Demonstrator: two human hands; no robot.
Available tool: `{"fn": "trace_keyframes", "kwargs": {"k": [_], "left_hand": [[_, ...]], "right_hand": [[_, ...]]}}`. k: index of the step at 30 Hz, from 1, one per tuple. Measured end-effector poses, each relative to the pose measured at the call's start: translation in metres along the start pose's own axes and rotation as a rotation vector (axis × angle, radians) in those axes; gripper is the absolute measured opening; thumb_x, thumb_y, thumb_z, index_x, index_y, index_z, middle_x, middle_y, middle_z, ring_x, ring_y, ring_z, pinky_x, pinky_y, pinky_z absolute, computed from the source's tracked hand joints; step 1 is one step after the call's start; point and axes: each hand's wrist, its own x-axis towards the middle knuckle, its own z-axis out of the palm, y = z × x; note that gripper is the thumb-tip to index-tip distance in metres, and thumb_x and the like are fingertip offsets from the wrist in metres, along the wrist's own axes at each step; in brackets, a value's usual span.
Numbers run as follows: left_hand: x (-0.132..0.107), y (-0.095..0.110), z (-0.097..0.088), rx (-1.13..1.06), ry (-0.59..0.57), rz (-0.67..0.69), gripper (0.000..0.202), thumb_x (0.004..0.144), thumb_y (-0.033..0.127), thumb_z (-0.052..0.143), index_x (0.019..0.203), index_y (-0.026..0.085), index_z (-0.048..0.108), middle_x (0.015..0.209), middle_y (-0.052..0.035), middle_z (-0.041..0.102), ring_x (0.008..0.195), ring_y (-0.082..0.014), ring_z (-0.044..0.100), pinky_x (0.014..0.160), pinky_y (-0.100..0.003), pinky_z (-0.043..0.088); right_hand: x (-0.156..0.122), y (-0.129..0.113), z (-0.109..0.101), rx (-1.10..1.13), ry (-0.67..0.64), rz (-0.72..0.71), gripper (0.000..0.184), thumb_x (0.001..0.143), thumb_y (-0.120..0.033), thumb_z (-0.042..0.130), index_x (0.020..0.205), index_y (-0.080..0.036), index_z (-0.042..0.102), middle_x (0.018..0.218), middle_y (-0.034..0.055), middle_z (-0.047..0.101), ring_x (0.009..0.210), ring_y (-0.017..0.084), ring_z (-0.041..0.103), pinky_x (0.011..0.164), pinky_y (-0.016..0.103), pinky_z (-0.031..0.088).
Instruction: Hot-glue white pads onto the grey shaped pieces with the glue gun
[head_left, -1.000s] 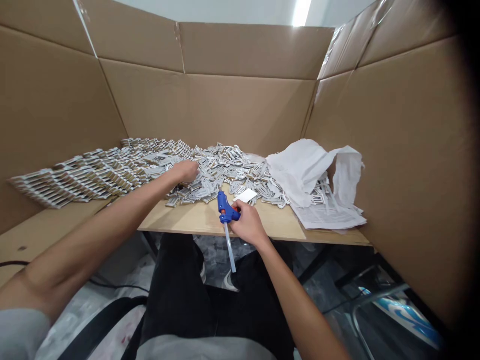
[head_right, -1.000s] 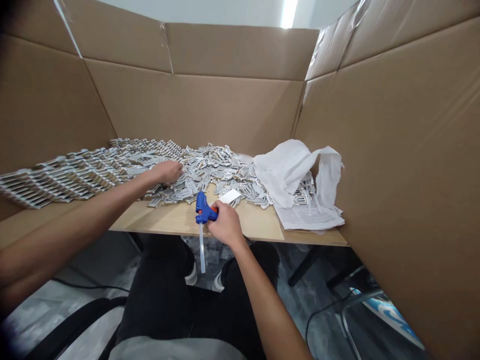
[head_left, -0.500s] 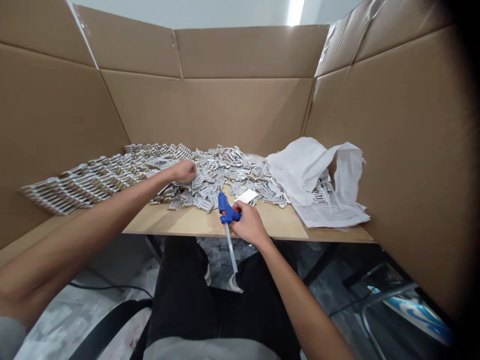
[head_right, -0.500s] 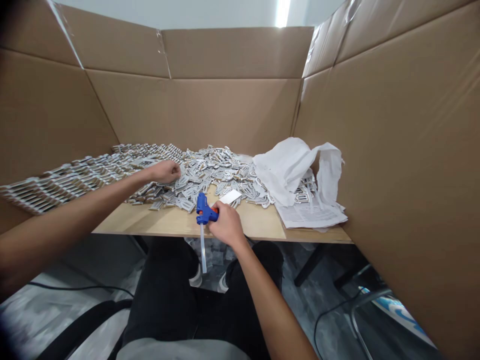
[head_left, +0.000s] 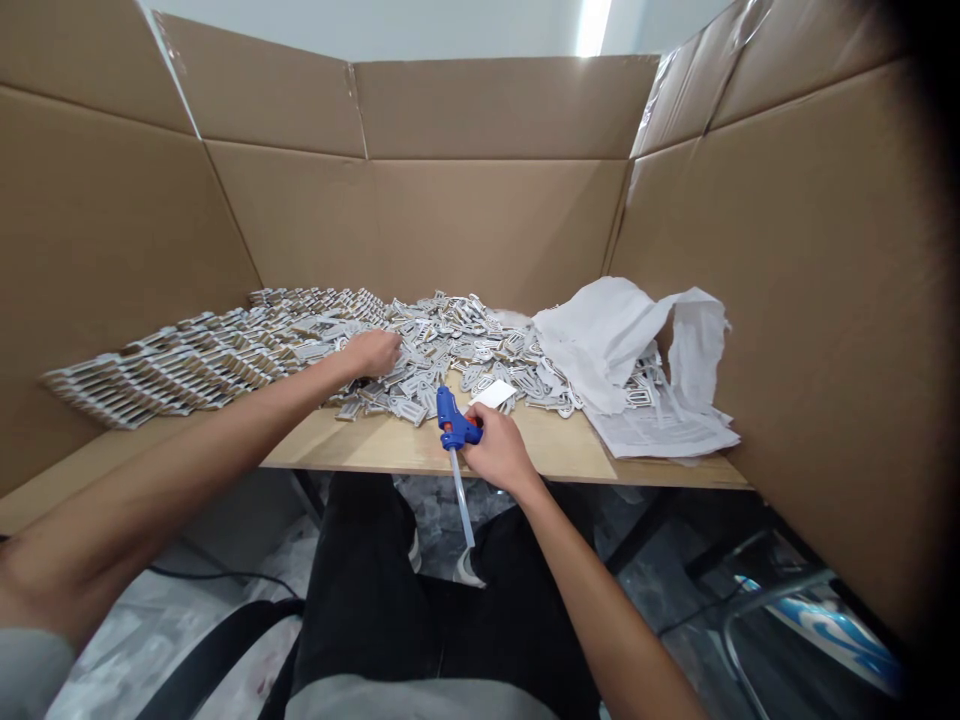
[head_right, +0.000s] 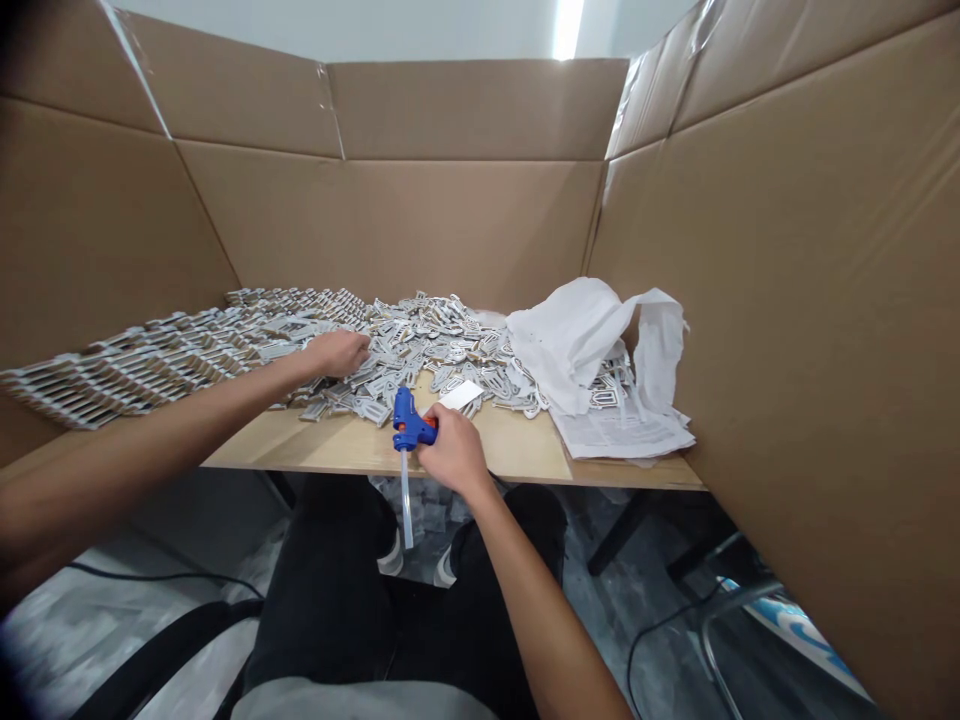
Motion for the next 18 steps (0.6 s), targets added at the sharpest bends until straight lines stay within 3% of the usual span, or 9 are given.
{"fn": "trace_keyframes", "kwargs": {"k": [7, 10, 13, 15, 18], "left_hand": [[-0.002, 0.002, 0.003, 0.077, 0.041, 0.066, 0.034, 0.09, 0.015, 0.045, 0.116, 0.009, 0.067, 0.115, -0.0252, 0.071, 0.108, -0.0386, 0.069, 0.086, -0.042, 0.051], [-0.011, 0.006, 0.003, 0.065, 0.085, 0.045, 0.037, 0.091, 0.015, 0.042, 0.12, 0.006, 0.064, 0.11, -0.0274, 0.071, 0.102, -0.0391, 0.07, 0.081, -0.043, 0.051], [-0.03, 0.023, 0.006, 0.036, 0.127, 0.045, 0.036, 0.097, 0.02, 0.035, 0.113, 0.009, 0.065, 0.098, -0.023, 0.073, 0.093, -0.0363, 0.071, 0.075, -0.041, 0.05], [-0.047, 0.039, 0.01, -0.002, 0.142, 0.123, 0.04, 0.103, 0.03, 0.03, 0.101, 0.015, 0.067, 0.092, -0.0172, 0.073, 0.088, -0.0327, 0.071, 0.074, -0.039, 0.049], [-0.07, 0.057, 0.016, -0.087, 0.271, 0.399, 0.042, 0.105, 0.035, 0.029, 0.099, 0.017, 0.066, 0.098, -0.0161, 0.07, 0.09, -0.0292, 0.067, 0.076, -0.039, 0.048]], "right_hand": [[0.0, 0.002, 0.001, 0.007, -0.007, 0.008, 0.015, 0.072, -0.024, 0.071, 0.082, -0.022, 0.06, 0.08, -0.0012, 0.068, 0.072, 0.016, 0.056, 0.064, 0.026, 0.03], [0.0, 0.0, 0.0, 0.008, -0.005, 0.005, 0.015, 0.071, -0.023, 0.071, 0.082, -0.022, 0.06, 0.079, -0.0018, 0.067, 0.071, 0.016, 0.055, 0.064, 0.026, 0.03], [0.0, -0.002, -0.002, 0.046, -0.009, 0.008, 0.014, 0.071, -0.023, 0.07, 0.081, -0.022, 0.06, 0.077, -0.003, 0.066, 0.07, 0.015, 0.055, 0.063, 0.026, 0.031], [0.0, -0.002, -0.004, 0.107, -0.011, 0.028, 0.013, 0.072, -0.024, 0.07, 0.08, -0.021, 0.06, 0.074, -0.0036, 0.064, 0.068, 0.015, 0.054, 0.063, 0.025, 0.032], [0.003, 0.0, -0.005, 0.254, 0.035, 0.077, 0.015, 0.072, -0.027, 0.07, 0.078, -0.021, 0.058, 0.071, -0.0037, 0.06, 0.067, 0.015, 0.052, 0.062, 0.025, 0.035]]}}
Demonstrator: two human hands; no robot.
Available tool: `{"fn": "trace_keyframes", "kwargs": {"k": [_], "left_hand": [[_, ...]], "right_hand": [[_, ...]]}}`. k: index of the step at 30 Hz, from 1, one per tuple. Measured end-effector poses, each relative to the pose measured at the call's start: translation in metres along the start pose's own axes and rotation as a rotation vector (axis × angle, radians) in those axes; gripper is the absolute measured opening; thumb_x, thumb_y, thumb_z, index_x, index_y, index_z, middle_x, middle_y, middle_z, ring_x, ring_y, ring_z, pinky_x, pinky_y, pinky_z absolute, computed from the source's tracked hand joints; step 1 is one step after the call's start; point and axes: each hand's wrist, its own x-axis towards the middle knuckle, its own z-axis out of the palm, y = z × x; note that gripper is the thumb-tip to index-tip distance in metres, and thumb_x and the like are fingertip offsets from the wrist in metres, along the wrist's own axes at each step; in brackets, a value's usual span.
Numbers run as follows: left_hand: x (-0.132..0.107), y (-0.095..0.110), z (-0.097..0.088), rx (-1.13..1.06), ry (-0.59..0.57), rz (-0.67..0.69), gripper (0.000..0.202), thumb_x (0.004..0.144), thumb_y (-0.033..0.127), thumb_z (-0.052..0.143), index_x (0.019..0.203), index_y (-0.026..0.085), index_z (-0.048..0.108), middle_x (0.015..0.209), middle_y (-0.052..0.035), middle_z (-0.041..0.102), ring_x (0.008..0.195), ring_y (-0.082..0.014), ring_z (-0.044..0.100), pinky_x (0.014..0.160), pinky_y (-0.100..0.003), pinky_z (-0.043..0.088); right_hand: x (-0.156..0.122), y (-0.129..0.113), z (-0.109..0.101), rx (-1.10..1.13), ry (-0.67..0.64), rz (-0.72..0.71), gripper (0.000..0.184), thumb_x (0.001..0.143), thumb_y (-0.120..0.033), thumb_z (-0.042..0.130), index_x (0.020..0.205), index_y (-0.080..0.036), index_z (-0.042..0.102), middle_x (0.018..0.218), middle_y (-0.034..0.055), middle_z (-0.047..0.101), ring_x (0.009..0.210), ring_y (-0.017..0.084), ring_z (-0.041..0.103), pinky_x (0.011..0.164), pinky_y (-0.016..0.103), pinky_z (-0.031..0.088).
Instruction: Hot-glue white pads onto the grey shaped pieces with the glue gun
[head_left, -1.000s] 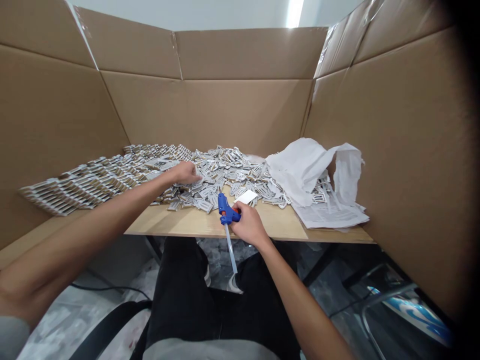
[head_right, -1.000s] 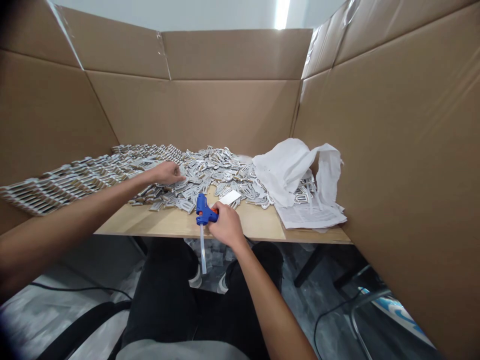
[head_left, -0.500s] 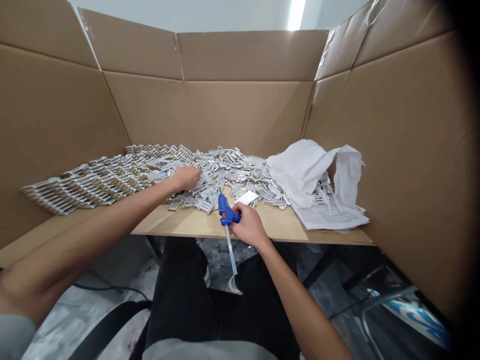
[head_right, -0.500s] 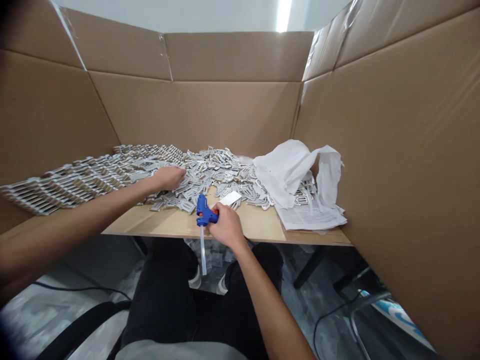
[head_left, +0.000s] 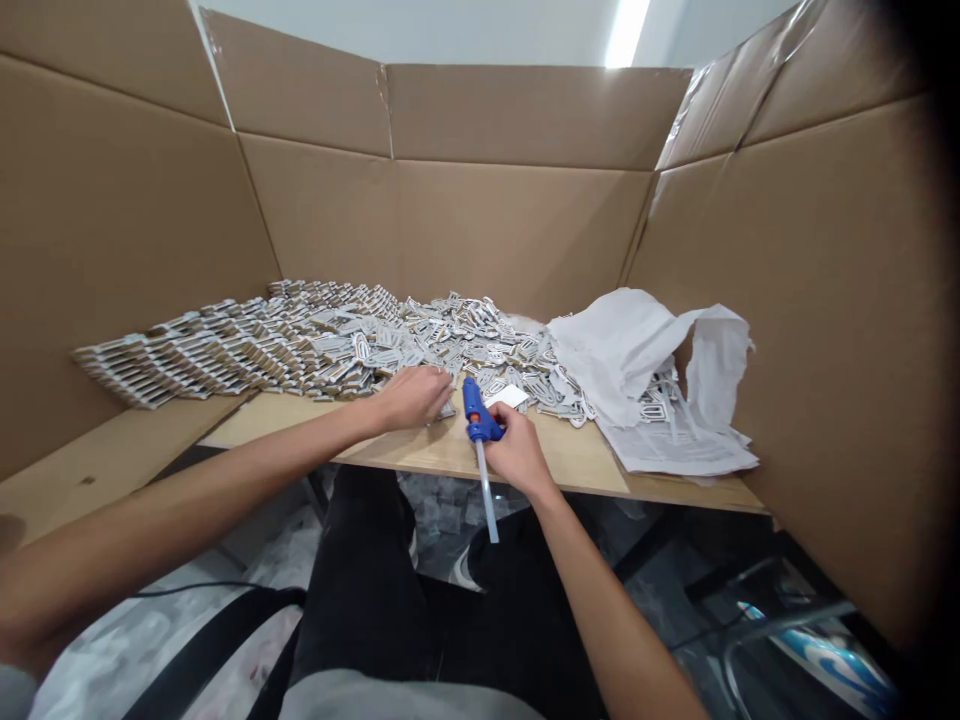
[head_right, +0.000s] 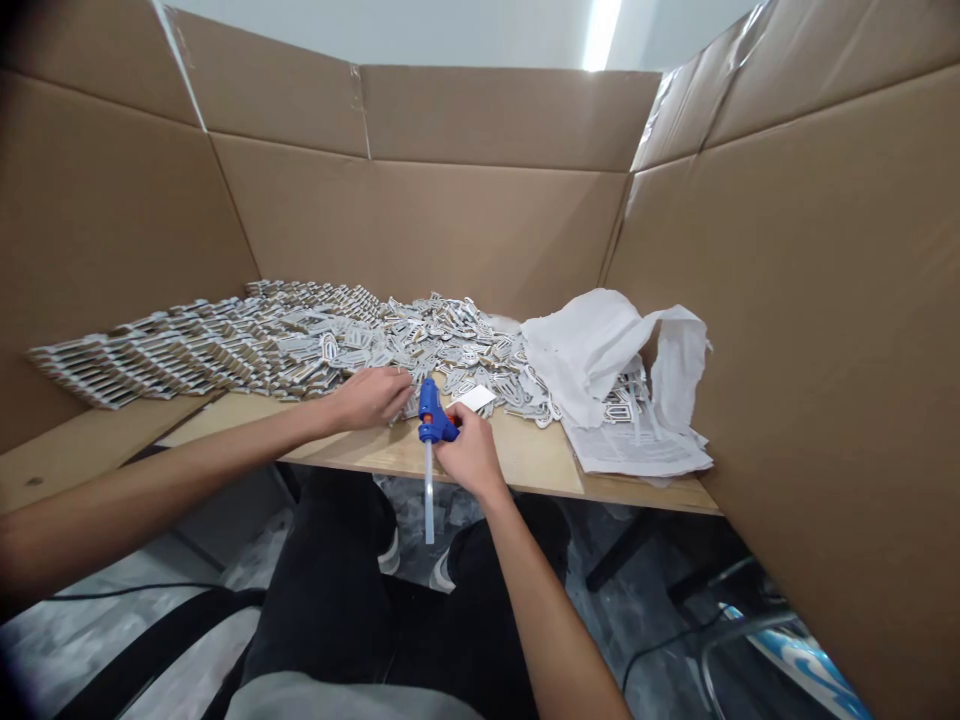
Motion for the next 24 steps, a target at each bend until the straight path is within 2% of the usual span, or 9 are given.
{"fn": "trace_keyframes", "kwargs": {"k": [2, 4, 7, 11, 18, 21, 24], "left_hand": [[-0.007, 0.006, 0.004, 0.013, 0.108, 0.186, 0.036, 0.103, 0.035, 0.036, 0.109, 0.015, 0.064, 0.113, -0.0184, 0.067, 0.104, -0.0304, 0.063, 0.086, -0.04, 0.047], [-0.01, 0.003, 0.01, 0.069, 0.172, 0.326, 0.036, 0.101, 0.039, 0.043, 0.119, 0.014, 0.062, 0.127, -0.0202, 0.063, 0.121, -0.0335, 0.056, 0.096, -0.043, 0.043], [-0.007, -0.009, 0.023, 0.142, 0.188, 0.432, 0.038, 0.103, 0.042, 0.043, 0.122, 0.016, 0.063, 0.129, -0.0193, 0.063, 0.129, -0.0348, 0.051, 0.1, -0.046, 0.038], [0.002, -0.019, 0.041, 0.162, 0.195, 0.495, 0.036, 0.106, 0.039, 0.038, 0.106, 0.017, 0.066, 0.106, -0.0145, 0.068, 0.108, -0.0281, 0.059, 0.094, -0.043, 0.039], [0.013, -0.015, 0.053, 0.17, 0.323, 0.595, 0.023, 0.101, 0.028, 0.049, 0.091, 0.015, 0.066, 0.087, -0.0111, 0.067, 0.082, -0.0236, 0.062, 0.08, -0.039, 0.043], [0.012, -0.017, 0.059, 0.156, 0.341, 0.577, 0.02, 0.097, 0.024, 0.05, 0.085, 0.016, 0.064, 0.075, -0.0092, 0.066, 0.069, -0.0217, 0.061, 0.067, -0.036, 0.043], [0.008, -0.018, 0.059, 0.118, 0.343, 0.547, 0.021, 0.095, 0.026, 0.05, 0.081, 0.017, 0.063, 0.063, -0.0072, 0.063, 0.056, -0.0195, 0.057, 0.055, -0.032, 0.038]], "right_hand": [[0.003, 0.003, -0.001, 0.098, 0.052, 0.025, 0.019, 0.073, -0.031, 0.071, 0.078, -0.02, 0.056, 0.071, -0.0033, 0.057, 0.067, 0.015, 0.051, 0.063, 0.025, 0.037], [0.005, 0.007, -0.002, 0.163, 0.09, 0.059, 0.025, 0.075, -0.038, 0.073, 0.079, -0.02, 0.055, 0.07, -0.0031, 0.054, 0.066, 0.014, 0.048, 0.063, 0.026, 0.038], [0.008, 0.012, -0.004, 0.188, 0.13, 0.126, 0.034, 0.076, -0.048, 0.074, 0.079, -0.02, 0.055, 0.067, -0.0029, 0.05, 0.062, 0.014, 0.044, 0.059, 0.027, 0.037], [0.008, 0.013, -0.006, 0.171, 0.153, 0.135, 0.038, 0.075, -0.051, 0.075, 0.077, -0.019, 0.055, 0.068, -0.0018, 0.05, 0.062, 0.014, 0.042, 0.058, 0.027, 0.037], [0.009, 0.017, -0.005, 0.195, 0.152, 0.149, 0.04, 0.073, -0.054, 0.077, 0.078, -0.019, 0.056, 0.068, -0.0016, 0.05, 0.06, 0.013, 0.043, 0.057, 0.028, 0.038], [0.009, 0.019, -0.004, 0.221, 0.145, 0.154, 0.041, 0.073, -0.054, 0.078, 0.079, -0.02, 0.056, 0.068, -0.0016, 0.05, 0.06, 0.013, 0.043, 0.055, 0.027, 0.038], [0.009, 0.019, -0.003, 0.228, 0.137, 0.168, 0.042, 0.073, -0.055, 0.078, 0.08, -0.02, 0.055, 0.066, -0.0022, 0.048, 0.058, 0.013, 0.042, 0.053, 0.027, 0.036]]}}
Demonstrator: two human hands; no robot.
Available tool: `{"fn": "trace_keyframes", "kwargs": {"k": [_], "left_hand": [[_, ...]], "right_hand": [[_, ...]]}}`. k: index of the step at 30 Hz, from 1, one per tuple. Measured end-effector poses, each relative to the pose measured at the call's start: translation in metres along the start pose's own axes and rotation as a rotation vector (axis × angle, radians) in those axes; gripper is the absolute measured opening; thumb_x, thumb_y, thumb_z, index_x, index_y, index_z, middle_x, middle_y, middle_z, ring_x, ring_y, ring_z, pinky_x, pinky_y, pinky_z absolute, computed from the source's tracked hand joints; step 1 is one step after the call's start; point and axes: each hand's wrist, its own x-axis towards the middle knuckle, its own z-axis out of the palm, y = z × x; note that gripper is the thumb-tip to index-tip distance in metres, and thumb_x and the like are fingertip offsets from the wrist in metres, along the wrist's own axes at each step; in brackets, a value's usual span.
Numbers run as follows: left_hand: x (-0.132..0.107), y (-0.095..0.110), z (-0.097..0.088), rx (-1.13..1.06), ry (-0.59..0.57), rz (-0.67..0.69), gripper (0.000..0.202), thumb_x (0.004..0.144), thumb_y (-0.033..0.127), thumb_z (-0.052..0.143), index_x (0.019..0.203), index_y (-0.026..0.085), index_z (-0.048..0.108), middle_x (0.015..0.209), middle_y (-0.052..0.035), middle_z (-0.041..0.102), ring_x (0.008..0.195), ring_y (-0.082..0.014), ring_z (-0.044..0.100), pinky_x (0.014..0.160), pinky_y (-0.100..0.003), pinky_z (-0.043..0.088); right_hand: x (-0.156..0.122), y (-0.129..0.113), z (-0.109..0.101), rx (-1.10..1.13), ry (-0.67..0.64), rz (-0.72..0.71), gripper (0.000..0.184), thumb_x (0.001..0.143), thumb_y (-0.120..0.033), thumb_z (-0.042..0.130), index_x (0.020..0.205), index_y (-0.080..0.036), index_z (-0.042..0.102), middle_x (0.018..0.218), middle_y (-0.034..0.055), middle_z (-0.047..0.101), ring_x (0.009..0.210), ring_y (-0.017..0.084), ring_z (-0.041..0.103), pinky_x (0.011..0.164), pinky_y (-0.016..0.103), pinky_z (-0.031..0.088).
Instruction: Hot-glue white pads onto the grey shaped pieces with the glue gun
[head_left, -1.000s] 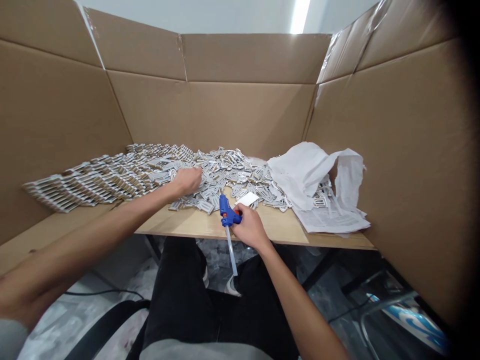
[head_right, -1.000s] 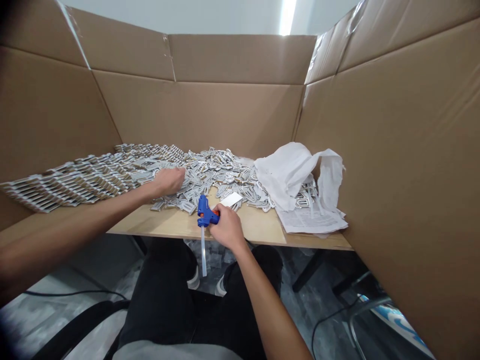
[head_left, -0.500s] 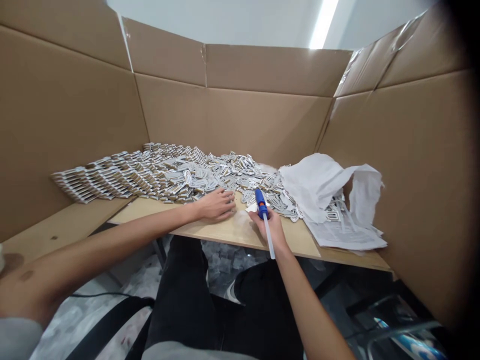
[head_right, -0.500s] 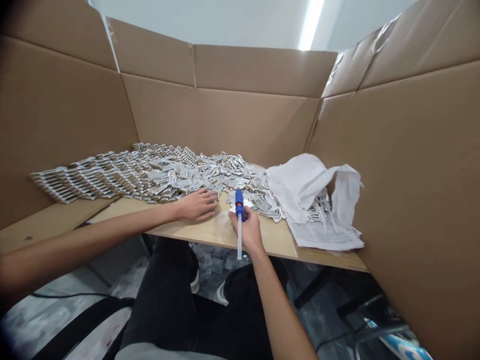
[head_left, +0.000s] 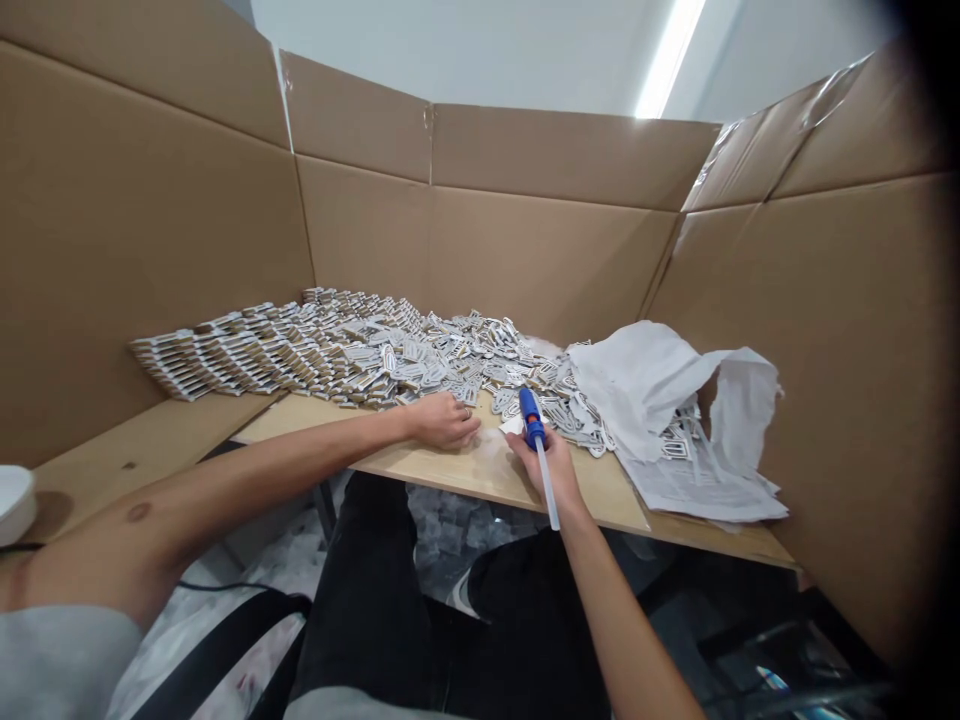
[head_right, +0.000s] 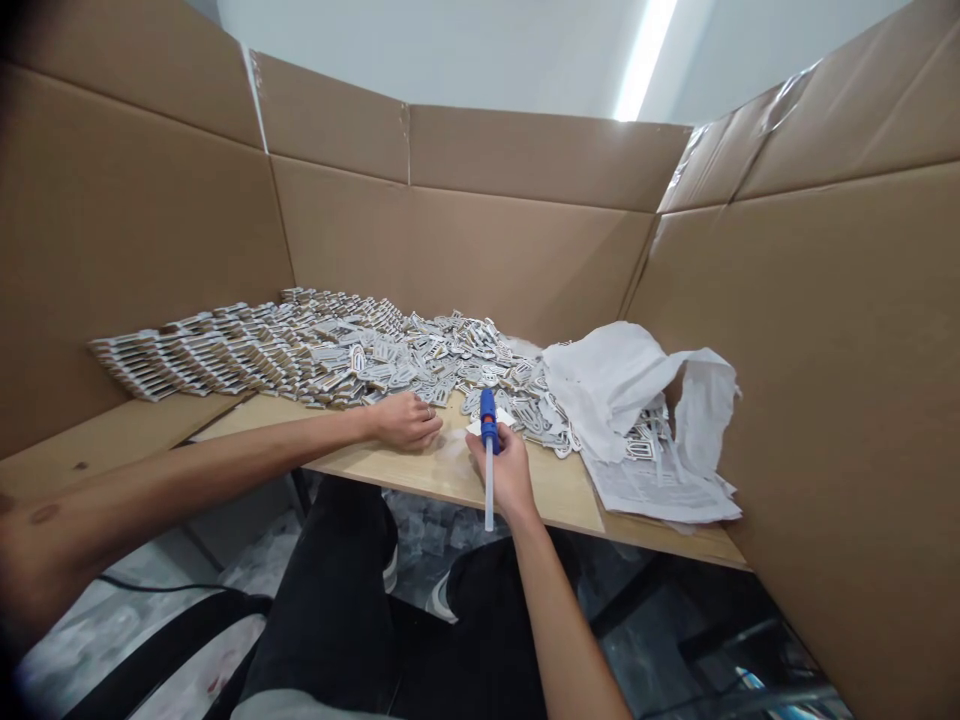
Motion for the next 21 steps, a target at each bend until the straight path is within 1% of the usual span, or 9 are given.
{"fn": "trace_keyframes", "kwargs": {"k": [3, 5, 7, 9, 12, 14, 16, 18, 21], "left_hand": [[0.004, -0.005, -0.014, -0.006, -0.035, -0.066, 0.026, 0.096, 0.029, 0.045, 0.085, 0.018, 0.065, 0.062, -0.0077, 0.063, 0.054, -0.0196, 0.057, 0.054, -0.032, 0.038], [0.008, -0.018, -0.028, 0.015, -0.097, -0.186, 0.032, 0.098, 0.031, 0.039, 0.092, 0.017, 0.067, 0.066, -0.0097, 0.066, 0.057, -0.0211, 0.059, 0.057, -0.034, 0.04], [0.01, -0.039, -0.044, 0.033, -0.182, -0.335, 0.041, 0.101, 0.037, 0.033, 0.101, 0.015, 0.068, 0.071, -0.0117, 0.068, 0.062, -0.0228, 0.061, 0.063, -0.036, 0.042], [0.004, -0.067, -0.058, 0.065, -0.249, -0.526, 0.05, 0.102, 0.043, 0.027, 0.107, 0.014, 0.068, 0.074, -0.0126, 0.068, 0.066, -0.0256, 0.063, 0.069, -0.038, 0.043], [-0.013, -0.109, -0.072, 0.095, -0.326, -0.806, 0.056, 0.102, 0.049, 0.024, 0.119, 0.012, 0.064, 0.081, -0.0139, 0.069, 0.082, -0.0302, 0.066, 0.081, -0.041, 0.042], [-0.024, -0.127, -0.075, 0.139, -0.329, -0.939, 0.058, 0.103, 0.047, 0.021, 0.12, 0.01, 0.062, 0.093, -0.0181, 0.07, 0.098, -0.0336, 0.065, 0.09, -0.042, 0.04], [-0.029, -0.134, -0.073, 0.217, -0.274, -0.976, 0.057, 0.103, 0.046, 0.022, 0.121, 0.008, 0.061, 0.111, -0.0229, 0.067, 0.115, -0.037, 0.058, 0.098, -0.045, 0.036], [-0.024, -0.128, -0.067, 0.253, -0.216, -0.946, 0.055, 0.102, 0.045, 0.026, 0.124, 0.007, 0.059, 0.122, -0.025, 0.064, 0.123, -0.0388, 0.052, 0.103, -0.047, 0.034], [-0.002, -0.105, -0.053, 0.174, -0.206, -0.788, 0.048, 0.1, 0.039, 0.033, 0.123, 0.007, 0.06, 0.118, -0.0248, 0.064, 0.12, -0.0383, 0.053, 0.103, -0.049, 0.036]], "right_hand": [[-0.001, -0.001, 0.0, -0.024, -0.004, -0.013, 0.042, 0.073, -0.055, 0.078, 0.079, -0.02, 0.055, 0.066, -0.0023, 0.048, 0.059, 0.013, 0.042, 0.053, 0.027, 0.036], [-0.001, -0.002, -0.001, -0.036, -0.009, -0.025, 0.042, 0.074, -0.055, 0.077, 0.079, -0.021, 0.055, 0.066, -0.0022, 0.049, 0.059, 0.014, 0.042, 0.054, 0.027, 0.037], [-0.002, -0.004, -0.001, -0.05, -0.015, -0.038, 0.04, 0.075, -0.055, 0.075, 0.079, -0.02, 0.055, 0.066, -0.002, 0.049, 0.059, 0.014, 0.043, 0.055, 0.028, 0.038], [-0.002, -0.006, -0.001, -0.073, -0.017, -0.05, 0.038, 0.076, -0.053, 0.074, 0.078, -0.02, 0.055, 0.067, -0.0016, 0.05, 0.06, 0.014, 0.044, 0.057, 0.028, 0.039], [-0.001, -0.006, -0.001, -0.093, -0.018, -0.047, 0.036, 0.076, -0.051, 0.074, 0.077, -0.02, 0.055, 0.067, -0.0014, 0.051, 0.061, 0.014, 0.045, 0.058, 0.028, 0.039], [0.0, -0.005, -0.001, -0.095, -0.012, -0.045, 0.036, 0.076, -0.051, 0.073, 0.078, -0.02, 0.056, 0.068, -0.0014, 0.052, 0.062, 0.015, 0.045, 0.059, 0.028, 0.039], [0.001, -0.002, -0.001, -0.108, 0.016, -0.053, 0.034, 0.077, -0.05, 0.072, 0.079, -0.02, 0.057, 0.069, -0.0011, 0.054, 0.063, 0.015, 0.047, 0.06, 0.028, 0.039], [0.0, -0.001, -0.001, -0.149, 0.043, -0.075, 0.031, 0.08, -0.048, 0.069, 0.082, -0.02, 0.057, 0.071, -0.0006, 0.056, 0.065, 0.016, 0.05, 0.062, 0.029, 0.04], [-0.005, -0.005, 0.001, -0.295, 0.017, -0.144, 0.023, 0.082, -0.041, 0.066, 0.089, -0.021, 0.057, 0.078, 0.0006, 0.061, 0.07, 0.018, 0.054, 0.067, 0.03, 0.041]]}}
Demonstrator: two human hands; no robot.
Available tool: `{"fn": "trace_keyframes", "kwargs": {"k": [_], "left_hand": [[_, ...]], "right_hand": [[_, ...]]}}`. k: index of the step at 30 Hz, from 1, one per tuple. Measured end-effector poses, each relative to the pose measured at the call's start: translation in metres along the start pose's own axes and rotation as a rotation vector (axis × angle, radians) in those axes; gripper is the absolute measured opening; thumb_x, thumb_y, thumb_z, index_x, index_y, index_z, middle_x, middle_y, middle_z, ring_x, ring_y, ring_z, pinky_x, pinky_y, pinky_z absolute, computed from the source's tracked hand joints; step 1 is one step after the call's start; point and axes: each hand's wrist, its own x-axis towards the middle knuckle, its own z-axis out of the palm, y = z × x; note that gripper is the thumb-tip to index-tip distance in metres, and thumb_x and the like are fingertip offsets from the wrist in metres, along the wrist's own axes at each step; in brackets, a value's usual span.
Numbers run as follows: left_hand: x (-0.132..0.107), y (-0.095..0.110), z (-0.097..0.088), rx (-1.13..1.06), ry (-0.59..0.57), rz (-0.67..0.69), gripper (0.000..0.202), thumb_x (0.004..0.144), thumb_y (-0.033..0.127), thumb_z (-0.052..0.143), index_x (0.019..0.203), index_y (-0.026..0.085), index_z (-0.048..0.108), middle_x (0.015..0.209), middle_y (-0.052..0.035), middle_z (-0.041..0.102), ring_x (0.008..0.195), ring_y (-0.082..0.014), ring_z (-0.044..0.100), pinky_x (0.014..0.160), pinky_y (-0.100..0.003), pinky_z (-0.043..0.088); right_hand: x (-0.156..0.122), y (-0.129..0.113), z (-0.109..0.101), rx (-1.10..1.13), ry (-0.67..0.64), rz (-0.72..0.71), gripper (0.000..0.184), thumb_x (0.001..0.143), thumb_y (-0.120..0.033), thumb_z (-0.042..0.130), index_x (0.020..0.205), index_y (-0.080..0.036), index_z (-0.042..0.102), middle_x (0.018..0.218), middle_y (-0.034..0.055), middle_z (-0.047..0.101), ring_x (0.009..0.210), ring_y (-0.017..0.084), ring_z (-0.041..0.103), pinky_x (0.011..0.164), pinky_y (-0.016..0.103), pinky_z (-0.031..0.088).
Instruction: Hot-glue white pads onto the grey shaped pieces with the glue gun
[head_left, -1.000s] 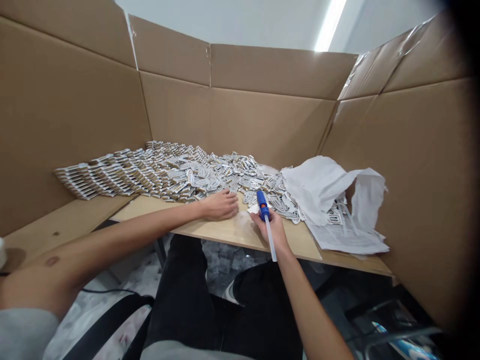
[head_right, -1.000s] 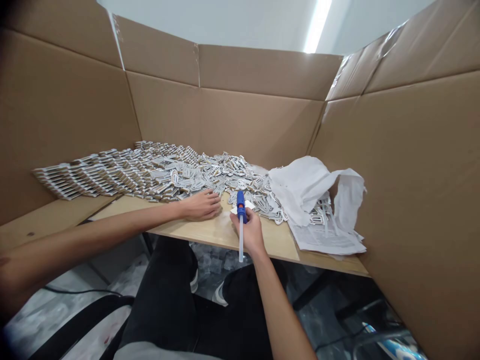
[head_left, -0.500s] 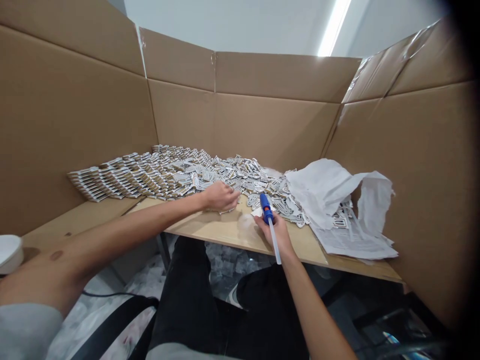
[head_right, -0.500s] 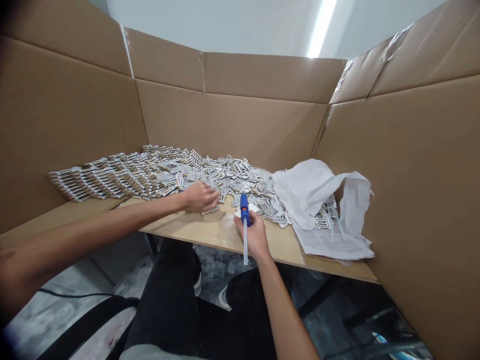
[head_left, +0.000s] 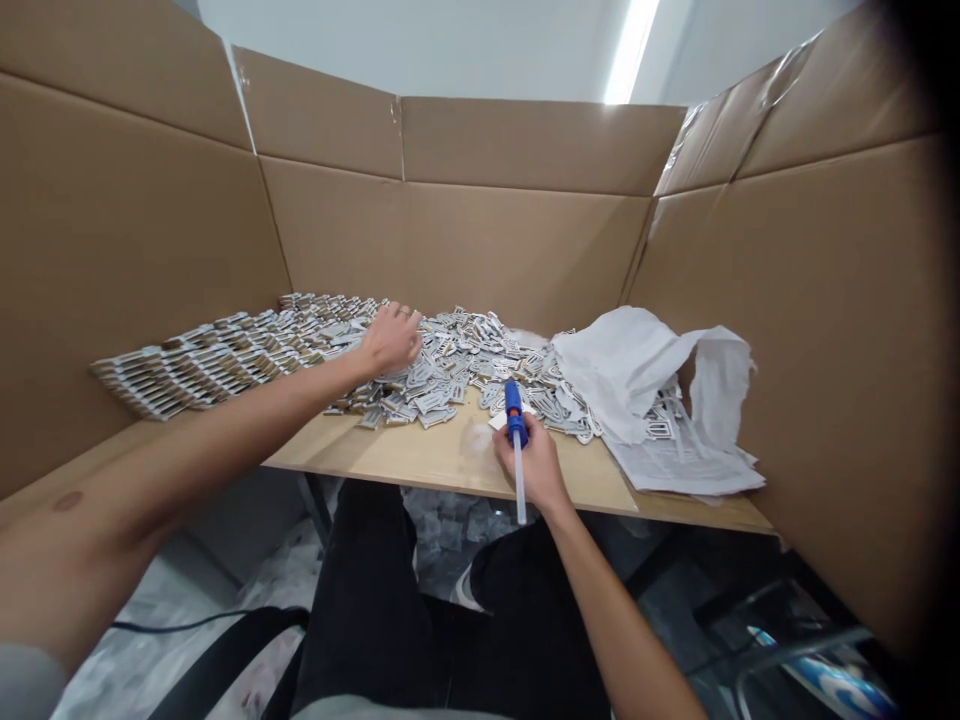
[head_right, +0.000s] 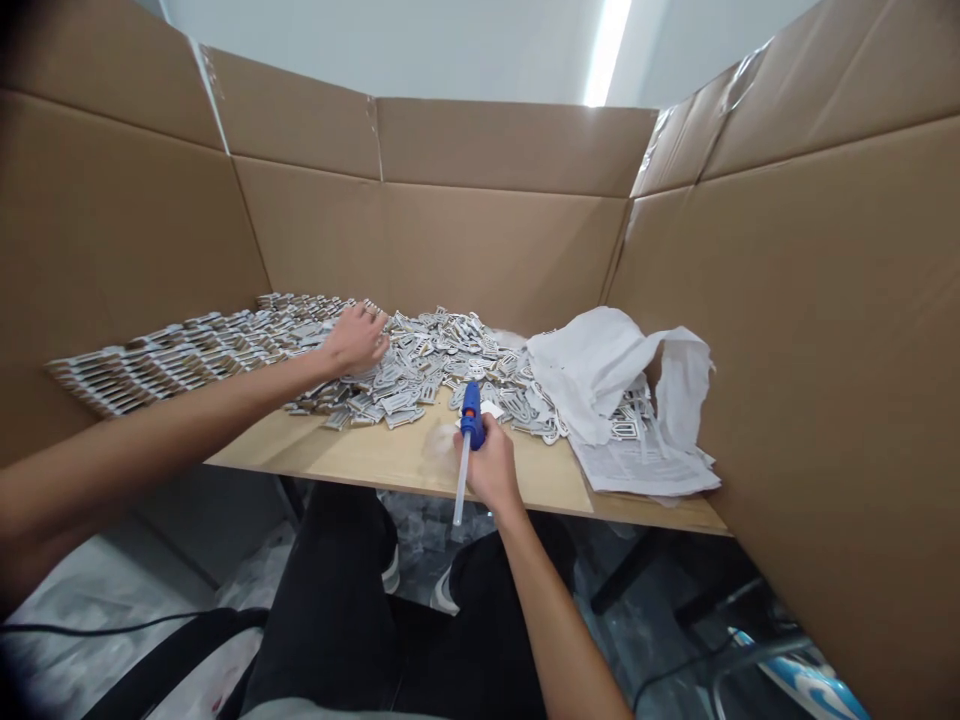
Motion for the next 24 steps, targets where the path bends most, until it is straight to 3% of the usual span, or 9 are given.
{"fn": "trace_keyframes", "kwargs": {"k": [3, 7, 11, 17, 19, 24], "left_hand": [[0.001, 0.04, 0.009, -0.106, -0.11, 0.197, 0.041, 0.098, 0.032, 0.036, 0.115, 0.007, 0.064, 0.111, -0.0236, 0.067, 0.114, -0.0354, 0.057, 0.103, -0.047, 0.039], [0.005, 0.076, 0.028, -0.236, -0.296, 0.232, 0.035, 0.092, 0.039, 0.053, 0.101, 0.01, 0.07, 0.11, -0.0224, 0.07, 0.116, -0.0365, 0.059, 0.107, -0.048, 0.041], [0.017, 0.084, 0.046, -0.305, -0.371, 0.168, 0.032, 0.08, 0.042, 0.071, 0.095, 0.013, 0.072, 0.101, -0.0181, 0.073, 0.109, -0.0363, 0.064, 0.1, -0.045, 0.048], [0.031, 0.087, 0.054, -0.508, -0.36, 0.062, 0.065, 0.064, 0.029, 0.083, 0.124, 0.014, 0.064, 0.108, -0.0116, 0.073, 0.098, -0.0278, 0.067, 0.085, -0.033, 0.051], [0.032, 0.093, 0.053, -0.579, -0.344, 0.022, 0.055, 0.064, 0.023, 0.08, 0.117, 0.013, 0.067, 0.098, -0.0087, 0.074, 0.087, -0.0246, 0.066, 0.078, -0.03, 0.05], [0.028, 0.107, 0.039, -0.715, -0.246, -0.108, 0.005, 0.069, 0.012, 0.069, 0.073, 0.014, 0.067, 0.069, -0.0024, 0.066, 0.074, -0.0198, 0.062, 0.072, -0.027, 0.045]], "right_hand": [[-0.006, -0.009, 0.003, -0.223, -0.086, -0.118, 0.023, 0.077, -0.032, 0.07, 0.09, -0.021, 0.056, 0.09, 0.0046, 0.063, 0.086, 0.023, 0.056, 0.075, 0.032, 0.041], [-0.011, -0.016, 0.008, -0.369, -0.192, -0.202, 0.025, 0.073, -0.018, 0.068, 0.096, -0.021, 0.058, 0.101, 0.0074, 0.066, 0.106, 0.027, 0.054, 0.083, 0.032, 0.039], [-0.007, -0.01, 0.004, -0.436, -0.193, -0.129, 0.024, 0.073, -0.01, 0.065, 0.091, -0.021, 0.053, 0.096, 0.0068, 0.066, 0.093, 0.024, 0.056, 0.077, 0.03, 0.035], [0.004, 0.005, -0.007, -0.438, -0.126, -0.037, 0.022, 0.076, -0.009, 0.065, 0.092, -0.02, 0.053, 0.088, 0.0061, 0.066, 0.08, 0.022, 0.056, 0.069, 0.028, 0.031], [0.005, 0.007, -0.008, -0.438, -0.106, -0.022, 0.022, 0.077, -0.01, 0.065, 0.094, -0.02, 0.055, 0.087, 0.0054, 0.066, 0.079, 0.022, 0.057, 0.068, 0.028, 0.03], [0.005, 0.009, -0.004, -0.508, -0.101, -0.056, 0.024, 0.078, -0.017, 0.071, 0.097, -0.019, 0.057, 0.096, 0.0093, 0.067, 0.093, 0.026, 0.058, 0.072, 0.029, 0.033]]}}
